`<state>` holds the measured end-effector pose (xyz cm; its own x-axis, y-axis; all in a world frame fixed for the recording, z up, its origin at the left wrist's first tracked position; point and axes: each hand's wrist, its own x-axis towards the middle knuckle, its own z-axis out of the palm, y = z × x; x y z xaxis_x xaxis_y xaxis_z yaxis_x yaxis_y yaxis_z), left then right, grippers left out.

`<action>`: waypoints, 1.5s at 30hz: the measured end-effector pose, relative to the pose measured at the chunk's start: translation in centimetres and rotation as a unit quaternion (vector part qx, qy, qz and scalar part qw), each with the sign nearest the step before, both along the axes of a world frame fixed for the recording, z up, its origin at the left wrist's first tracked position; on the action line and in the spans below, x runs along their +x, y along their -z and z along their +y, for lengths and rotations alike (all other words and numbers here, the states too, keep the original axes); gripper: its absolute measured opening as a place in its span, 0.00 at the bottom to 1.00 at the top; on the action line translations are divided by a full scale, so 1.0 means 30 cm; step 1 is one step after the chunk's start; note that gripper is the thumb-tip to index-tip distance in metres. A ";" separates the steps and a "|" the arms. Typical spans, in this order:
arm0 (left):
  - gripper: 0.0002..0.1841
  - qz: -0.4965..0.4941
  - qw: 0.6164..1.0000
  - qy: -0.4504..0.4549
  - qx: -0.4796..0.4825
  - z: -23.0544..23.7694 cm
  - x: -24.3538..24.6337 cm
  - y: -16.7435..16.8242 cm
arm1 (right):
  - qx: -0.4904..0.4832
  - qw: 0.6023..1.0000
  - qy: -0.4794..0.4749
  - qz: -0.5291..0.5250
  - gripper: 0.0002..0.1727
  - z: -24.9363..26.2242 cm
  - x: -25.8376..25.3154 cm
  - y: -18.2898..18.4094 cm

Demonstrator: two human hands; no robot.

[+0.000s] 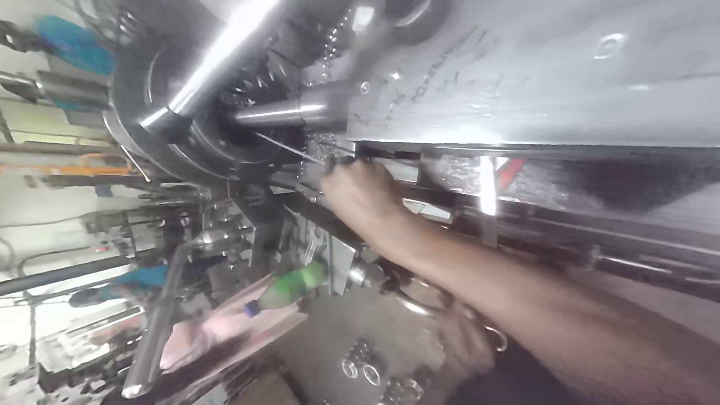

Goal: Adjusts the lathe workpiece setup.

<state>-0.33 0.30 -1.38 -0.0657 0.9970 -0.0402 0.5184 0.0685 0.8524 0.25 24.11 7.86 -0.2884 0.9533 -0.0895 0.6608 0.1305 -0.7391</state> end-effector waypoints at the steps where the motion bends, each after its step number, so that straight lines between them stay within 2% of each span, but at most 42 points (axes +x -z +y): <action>1: 0.27 -0.004 1.000 0.004 0.008 0.010 0.000 0.005 | 0.005 1.000 0.001 -0.001 0.15 0.002 -0.008 0.008; 4: 0.26 -0.001 0.999 0.038 0.016 -0.022 -0.023 0.053 | 0.026 0.999 0.008 0.033 0.11 0.019 -0.048 0.023; 8: 0.22 0.015 1.000 0.024 -0.013 0.003 -0.013 0.019 | 0.045 0.997 -0.007 0.065 0.10 0.081 -0.129 0.039; 12: 0.24 -0.013 0.999 0.032 0.007 -0.018 -0.025 0.051 | 0.062 0.996 -0.043 0.051 0.11 0.103 -0.154 0.051; 14: 0.21 0.019 1.000 0.021 -0.012 -0.025 -0.016 0.034 | 0.074 0.995 -0.034 0.065 0.12 0.124 -0.193 0.053; 16: 0.16 0.067 0.996 0.015 -0.060 -0.021 -0.012 0.004 | 0.045 0.995 -0.049 0.079 0.13 0.155 -0.209 0.013; 19: 0.15 0.122 0.982 0.013 -0.141 -0.018 -0.011 -0.025 | -0.084 0.987 -0.055 0.124 0.15 0.181 -0.204 -0.073; 22: 0.14 0.128 0.982 -0.049 -0.130 0.028 0.045 -0.043 | -0.128 0.985 -0.017 0.117 0.14 0.117 -0.124 -0.143; 24: 0.21 0.055 0.998 -0.023 -0.035 -0.004 0.020 -0.026 | -0.087 0.993 -0.002 0.078 0.08 -0.008 -0.004 -0.183; 25: 0.19 0.035 0.998 -0.014 -0.044 -0.020 0.008 -0.032 | -0.049 0.997 0.025 0.054 0.06 -0.093 0.073 -0.191; 27: 0.20 0.010 0.993 -0.002 -0.120 -0.032 -0.001 -0.058 | 0.037 0.998 0.048 0.021 0.03 -0.272 0.260 -0.185; 28: 0.22 0.015 0.995 -0.007 -0.098 -0.032 0.002 -0.045 | 0.028 0.999 0.036 0.004 0.07 -0.353 0.355 -0.197; 30: 0.36 -0.001 0.999 -0.004 -0.033 -0.019 0.000 0.025 | 0.017 0.993 0.040 -0.112 0.18 -0.479 0.471 -0.211; 32: 0.37 -0.042 0.999 0.004 -0.027 -0.032 -0.002 0.054 | 0.026 0.985 0.059 -0.162 0.20 -0.567 0.521 -0.185; 37: 0.34 -0.042 0.999 0.022 -0.026 -0.034 -0.013 0.054 | 0.040 0.982 0.029 -0.182 0.22 -0.546 0.532 -0.159; 41: 0.30 -0.056 0.998 0.008 -0.027 -0.042 -0.002 0.038 | 0.027 0.991 0.027 -0.128 0.24 -0.544 0.554 -0.145; 45: 0.26 -0.049 0.998 0.001 -0.041 -0.047 0.001 0.032 | 0.085 0.989 0.041 -0.111 0.27 -0.513 0.527 -0.141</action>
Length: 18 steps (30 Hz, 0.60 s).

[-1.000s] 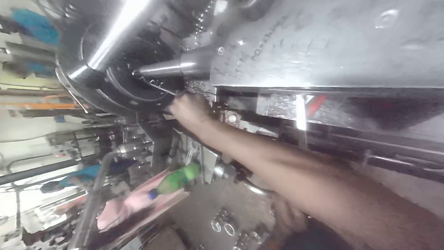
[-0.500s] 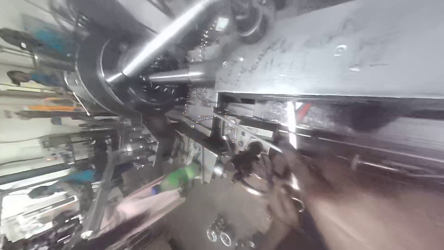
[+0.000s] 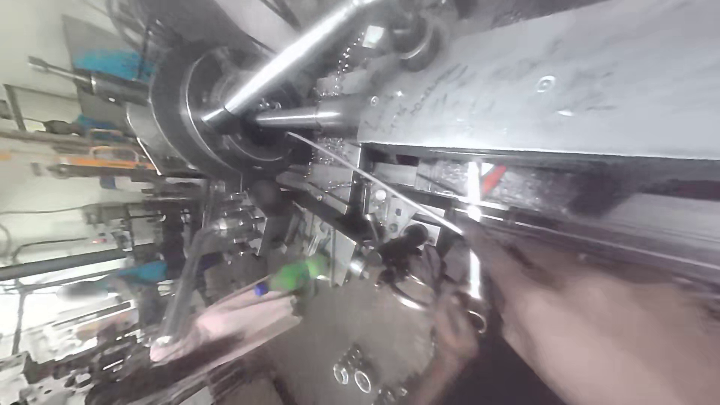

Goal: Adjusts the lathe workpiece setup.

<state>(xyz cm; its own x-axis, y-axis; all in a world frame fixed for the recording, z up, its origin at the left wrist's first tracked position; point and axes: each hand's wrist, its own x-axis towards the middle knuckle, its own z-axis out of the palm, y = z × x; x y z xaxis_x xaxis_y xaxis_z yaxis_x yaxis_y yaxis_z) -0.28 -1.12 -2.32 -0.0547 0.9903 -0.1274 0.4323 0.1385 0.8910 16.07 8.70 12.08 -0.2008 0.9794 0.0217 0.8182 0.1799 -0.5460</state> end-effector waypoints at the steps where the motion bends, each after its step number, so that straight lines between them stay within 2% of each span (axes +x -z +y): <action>1: 0.26 0.002 1.000 0.004 0.002 0.001 -0.002 -0.001 | 0.008 1.000 0.001 -0.001 0.26 0.009 -0.016 -0.001; 4: 0.29 0.004 1.000 0.015 0.011 0.005 -0.008 0.005 | -0.006 1.000 -0.008 -0.012 0.23 0.029 -0.052 0.011; 9: 0.31 -0.009 1.000 0.008 0.006 0.002 -0.009 0.024 | -0.027 1.000 0.000 0.003 0.26 0.016 -0.053 0.065; 13: 0.30 -0.009 0.999 0.008 0.034 -0.012 -0.015 0.056 | -0.018 0.999 0.006 0.046 0.25 0.005 -0.028 0.119; 18: 0.33 -0.010 1.000 0.019 0.013 -0.012 -0.023 0.053 | -0.020 0.994 0.029 0.107 0.24 0.007 -0.023 0.199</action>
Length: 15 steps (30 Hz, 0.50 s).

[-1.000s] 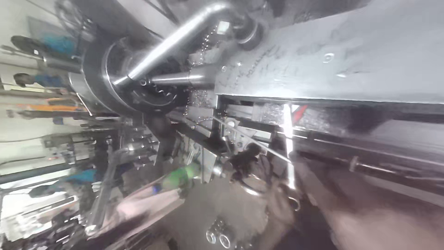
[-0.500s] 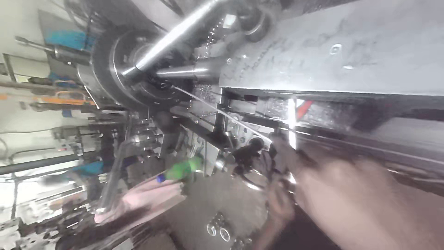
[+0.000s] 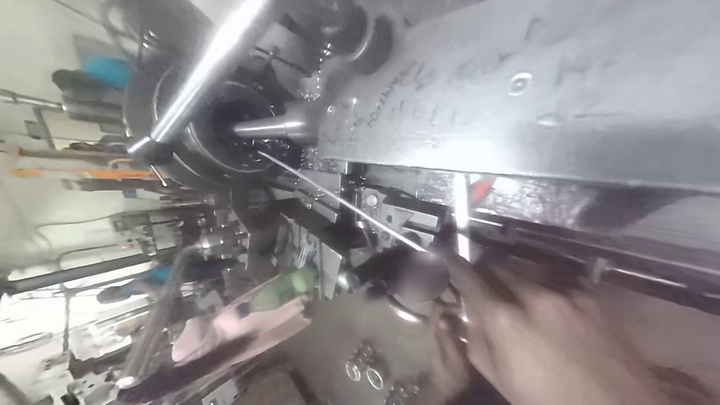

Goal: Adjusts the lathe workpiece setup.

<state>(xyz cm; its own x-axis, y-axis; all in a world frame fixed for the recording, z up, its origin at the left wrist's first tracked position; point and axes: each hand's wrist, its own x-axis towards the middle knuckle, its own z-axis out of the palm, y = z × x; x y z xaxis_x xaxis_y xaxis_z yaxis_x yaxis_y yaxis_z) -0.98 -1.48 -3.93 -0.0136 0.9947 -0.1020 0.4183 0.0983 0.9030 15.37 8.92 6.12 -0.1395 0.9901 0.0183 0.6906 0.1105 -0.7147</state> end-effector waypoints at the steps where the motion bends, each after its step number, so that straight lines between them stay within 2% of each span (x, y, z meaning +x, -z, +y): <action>1: 0.31 -0.003 1.000 0.005 -0.001 -0.003 -0.003 0.003 | -0.008 1.000 0.004 0.009 0.25 -0.001 0.004 0.011; 8: 0.29 -0.003 0.999 -0.024 0.040 -0.027 0.000 0.047 | -0.015 1.000 0.011 0.003 0.24 -0.016 0.044 0.088; 15: 0.30 0.026 0.999 -0.016 0.015 -0.027 -0.012 0.039 | -0.060 0.997 -0.008 0.053 0.24 -0.036 0.076 0.125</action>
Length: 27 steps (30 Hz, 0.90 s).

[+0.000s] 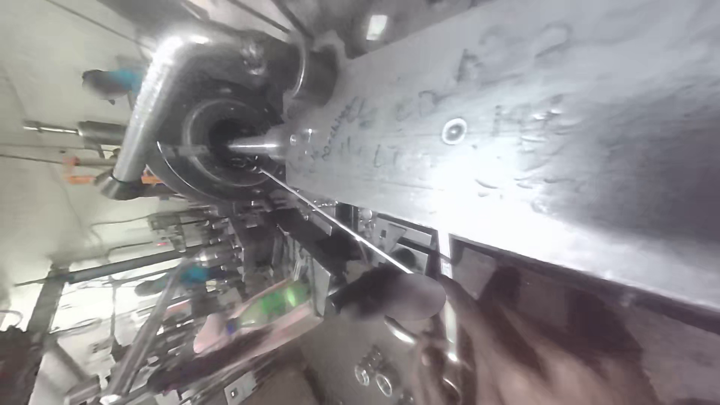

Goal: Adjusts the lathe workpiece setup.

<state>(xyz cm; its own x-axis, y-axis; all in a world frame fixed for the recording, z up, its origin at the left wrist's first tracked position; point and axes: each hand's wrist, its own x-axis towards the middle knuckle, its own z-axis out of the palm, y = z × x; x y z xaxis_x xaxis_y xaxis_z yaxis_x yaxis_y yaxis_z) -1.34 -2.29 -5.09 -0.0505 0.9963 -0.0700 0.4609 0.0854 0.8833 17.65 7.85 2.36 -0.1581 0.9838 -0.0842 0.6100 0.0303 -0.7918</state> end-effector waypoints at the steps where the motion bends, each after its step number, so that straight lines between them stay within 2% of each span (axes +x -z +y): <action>1: 0.30 -0.005 1.000 0.003 0.004 0.000 0.002 -0.002 | -0.003 1.000 -0.004 0.006 0.24 -0.001 0.006 0.002; 8: 0.29 -0.002 1.000 -0.006 -0.007 0.010 0.021 -0.029 | 0.025 0.999 0.001 -0.036 0.25 0.008 0.003 0.005; 12: 0.29 -0.013 1.000 0.002 0.012 -0.001 0.003 -0.004 | 0.044 0.997 -0.002 -0.056 0.24 0.034 -0.022 -0.009; 14: 0.27 -0.016 0.999 0.005 0.033 0.011 0.012 -0.014 | 0.052 0.998 0.002 -0.036 0.22 0.070 -0.061 -0.028; 17: 0.23 0.033 0.997 -0.014 0.069 0.054 0.061 -0.079 | 0.087 0.996 0.019 0.004 0.18 0.156 -0.151 -0.063; 20: 0.20 0.063 0.995 -0.047 0.060 0.048 0.071 -0.103 | 0.080 0.997 0.012 0.011 0.16 0.267 -0.231 -0.111; 21: 0.21 0.061 0.995 -0.054 0.054 0.033 0.064 -0.093 | 0.082 0.996 0.018 0.017 0.14 0.297 -0.255 -0.120; 23: 0.20 0.046 0.996 -0.053 0.055 -0.021 0.033 -0.039 | 0.085 0.995 0.019 0.038 0.03 0.344 -0.294 -0.133; 27: 0.22 0.019 0.997 -0.027 0.069 -0.014 0.017 -0.005 | 0.069 0.996 -0.027 0.044 0.04 0.405 -0.338 -0.160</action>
<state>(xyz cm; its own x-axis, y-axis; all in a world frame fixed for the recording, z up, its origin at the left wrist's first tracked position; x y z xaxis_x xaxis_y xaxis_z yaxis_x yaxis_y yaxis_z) -0.82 -2.72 -4.94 -0.1044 0.9920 0.0703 0.4921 -0.0099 0.8705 7.52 20.00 7.16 -0.2115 0.9751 0.0673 0.5338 0.1729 -0.8278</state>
